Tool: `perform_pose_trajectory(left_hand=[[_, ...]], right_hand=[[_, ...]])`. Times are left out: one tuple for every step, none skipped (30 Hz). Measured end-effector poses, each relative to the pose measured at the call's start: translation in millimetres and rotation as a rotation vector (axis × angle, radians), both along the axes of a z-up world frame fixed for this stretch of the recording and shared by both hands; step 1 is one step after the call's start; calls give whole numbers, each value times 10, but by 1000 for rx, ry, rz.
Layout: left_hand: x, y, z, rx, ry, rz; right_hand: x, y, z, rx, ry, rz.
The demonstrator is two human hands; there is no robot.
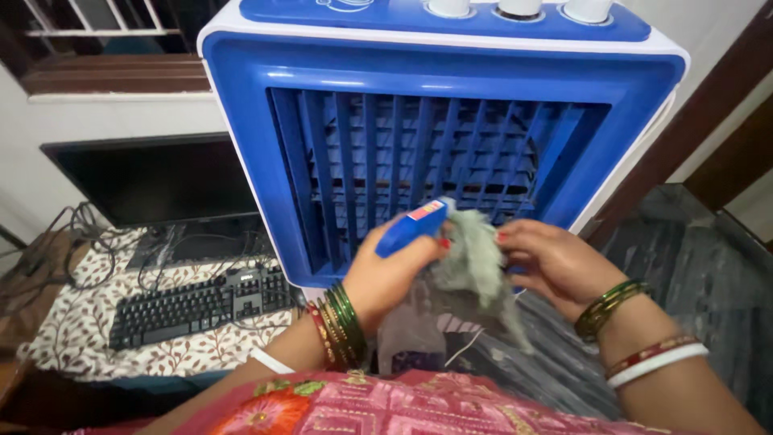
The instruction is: The person cleans the exterior and the front grill of an air cooler using a spray bottle and a cloth by hand.
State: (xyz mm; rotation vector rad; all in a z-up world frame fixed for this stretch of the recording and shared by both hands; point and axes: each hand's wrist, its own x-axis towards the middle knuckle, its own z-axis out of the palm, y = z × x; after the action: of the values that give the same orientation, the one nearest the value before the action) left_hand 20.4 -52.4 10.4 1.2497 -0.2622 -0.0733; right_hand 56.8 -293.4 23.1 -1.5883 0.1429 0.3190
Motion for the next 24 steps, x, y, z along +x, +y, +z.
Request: perform_pose_trajectory(left_hand=[[9,-25,6,6,-4,92],[8,-63,14,36,-17,141],[5,-96,27,71,-32,191],[-1,-133,41,106,-45,241],[-15,-193,48,239,-141,322],[-41,-270,48,374,-237,403],[-65,-345,46,506,-332,481],[-76,-403,48,533,-354,466],[-84,-459,48,557,-372,454],[-88,-504,51,582,-390,441],[-94,-528,63,572,-481,396],[-99,-535,77,561,-572,349],[-108,-534,85,551,-660,301],[-114,-531,86,299,-515,155],[-110,-528,80,46,-368,12],[-98,-517,64,-207,-220,-130],[-68,-467,46,-400,-48,-38],[-24,-397,29,-590,124,56],[28,-353,10,-774,294,149],[76,-339,-16,-859,397,98],[108,-336,-49,-949,501,52],[121,-342,-78,-1038,604,4],[103,-389,-110,-966,549,-46],[62,-471,-138,-893,495,-94]], right_hand=[[2,-33,11,-145,-4,-52],[-31,-60,33,-148,-99,3],[-74,-62,70,-146,-194,59],[-103,-52,140,-143,-290,114],[-159,-10,197,-201,-277,236],[-253,80,203,-259,-263,357],[-315,181,201,-321,-247,477],[-358,299,164,-260,-395,481],[-421,409,85,-198,-541,488],[-426,444,31,-134,-685,491],[-375,406,5,-113,-622,445],[-318,339,-25,-93,-559,400],[-270,272,-67,-73,-493,355],[-230,199,-109,35,-459,291],[-195,115,-135,140,-423,226],[-168,40,-151,244,-385,161],[-153,-37,-150,231,-394,180],[-129,-123,-117,219,-403,199],[-102,-180,-75,208,-417,214],[-83,-196,-42,244,-432,223],[-68,-198,-12,277,-443,239],[-56,-200,19,310,-455,254],[-40,-208,58,320,-443,251],[-26,-216,96,330,-432,247]])
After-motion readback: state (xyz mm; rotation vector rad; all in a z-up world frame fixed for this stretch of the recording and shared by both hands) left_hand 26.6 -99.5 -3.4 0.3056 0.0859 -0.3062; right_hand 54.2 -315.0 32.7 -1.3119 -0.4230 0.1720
